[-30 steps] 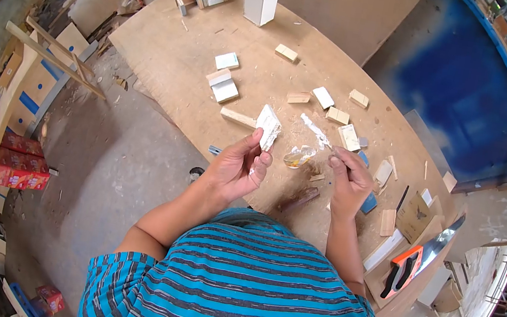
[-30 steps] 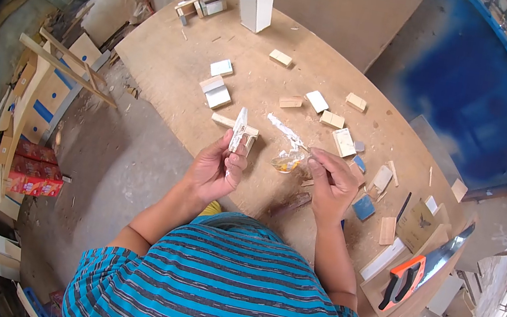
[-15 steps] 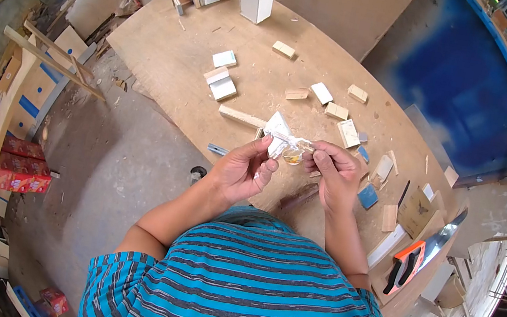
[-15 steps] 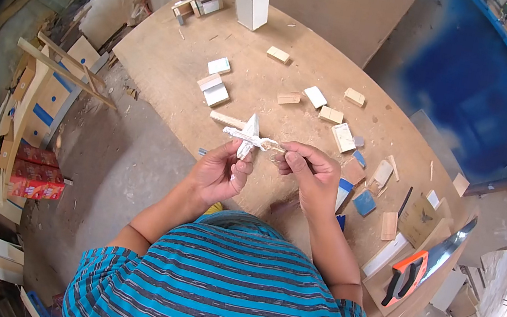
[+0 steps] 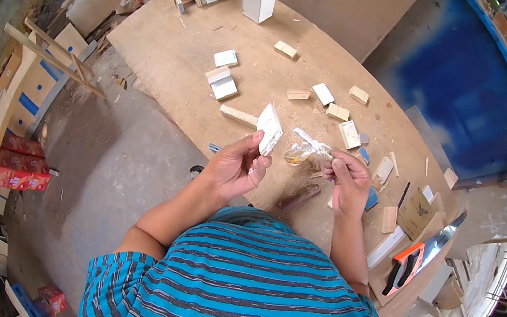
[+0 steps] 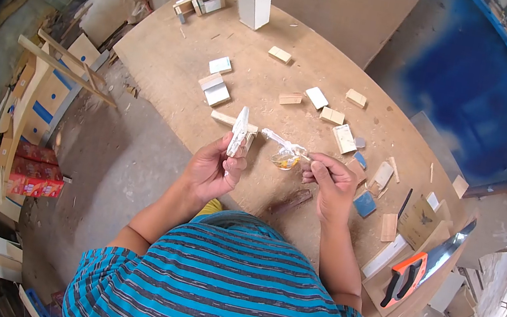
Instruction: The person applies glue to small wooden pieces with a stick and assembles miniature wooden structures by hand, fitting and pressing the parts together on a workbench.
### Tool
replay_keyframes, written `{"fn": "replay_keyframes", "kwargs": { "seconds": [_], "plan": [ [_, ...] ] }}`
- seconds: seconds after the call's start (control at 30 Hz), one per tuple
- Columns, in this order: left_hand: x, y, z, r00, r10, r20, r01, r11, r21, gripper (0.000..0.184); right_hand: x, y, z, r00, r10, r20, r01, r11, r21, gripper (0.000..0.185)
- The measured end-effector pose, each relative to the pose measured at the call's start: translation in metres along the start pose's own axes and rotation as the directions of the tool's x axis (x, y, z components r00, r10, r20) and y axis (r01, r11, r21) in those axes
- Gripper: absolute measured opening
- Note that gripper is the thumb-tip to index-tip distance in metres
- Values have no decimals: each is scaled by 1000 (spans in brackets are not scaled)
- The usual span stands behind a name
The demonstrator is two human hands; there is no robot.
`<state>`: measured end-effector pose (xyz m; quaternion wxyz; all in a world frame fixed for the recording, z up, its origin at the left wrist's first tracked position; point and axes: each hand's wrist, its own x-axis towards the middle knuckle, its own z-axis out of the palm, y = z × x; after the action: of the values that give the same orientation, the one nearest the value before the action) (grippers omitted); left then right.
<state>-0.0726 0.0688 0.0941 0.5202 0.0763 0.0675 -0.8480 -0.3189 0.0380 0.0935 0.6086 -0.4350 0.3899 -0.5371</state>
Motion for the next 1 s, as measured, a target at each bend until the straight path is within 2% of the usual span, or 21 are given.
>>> {"fn": "replay_keyframes", "kwargs": {
  "seconds": [0.2, 0.43, 0.47, 0.53, 0.6, 0.67, 0.73, 0.77, 0.87, 1.0],
  "plan": [
    [3, -3, 2, 999, 15, -29, -14, 1000, 27, 25, -15, -19, 14, 994, -71, 87, 72, 997, -5, 21],
    [1, -1, 3, 998, 60, -32, -58, 997, 51, 23, -17, -10, 15, 988, -78, 135, 101, 980, -173, 17],
    [2, 0, 0, 998, 67, 19, -68, 996, 60, 23, -17, -11, 13, 987, -83, 137, 108, 976, -189, 16],
    [3, 6, -7, 990, 74, 118, -83, 994, 77, 23, -15, -13, 6, 990, -101, 102, 123, 962, -244, 14],
    [4, 14, -11, 991, 114, 68, -121, 986, 117, 24, -5, -16, -12, 992, -125, 29, 128, 937, -325, 13],
    [7, 14, -12, 985, 173, -24, -166, 971, 171, 26, 4, -22, -22, 977, -203, 60, 197, 771, -606, 11],
    [11, 7, -10, 955, 252, -156, -210, 946, 246, 27, 7, -32, -23, 964, -233, 125, 234, 533, -813, 13],
    [15, 3, -10, 952, 252, -174, -201, 943, 266, 27, 10, -29, -22, 956, -244, 163, 266, 488, -832, 15],
    [31, -4, -13, 948, 245, -205, -173, 933, 315, 29, 18, -23, -13, 859, -336, 387, 473, 230, -850, 14],
    [51, -8, -41, 957, 205, -203, -124, 927, 353, 30, 23, -17, 2, 828, -263, 495, 519, 26, -854, 20]
  ]
}}
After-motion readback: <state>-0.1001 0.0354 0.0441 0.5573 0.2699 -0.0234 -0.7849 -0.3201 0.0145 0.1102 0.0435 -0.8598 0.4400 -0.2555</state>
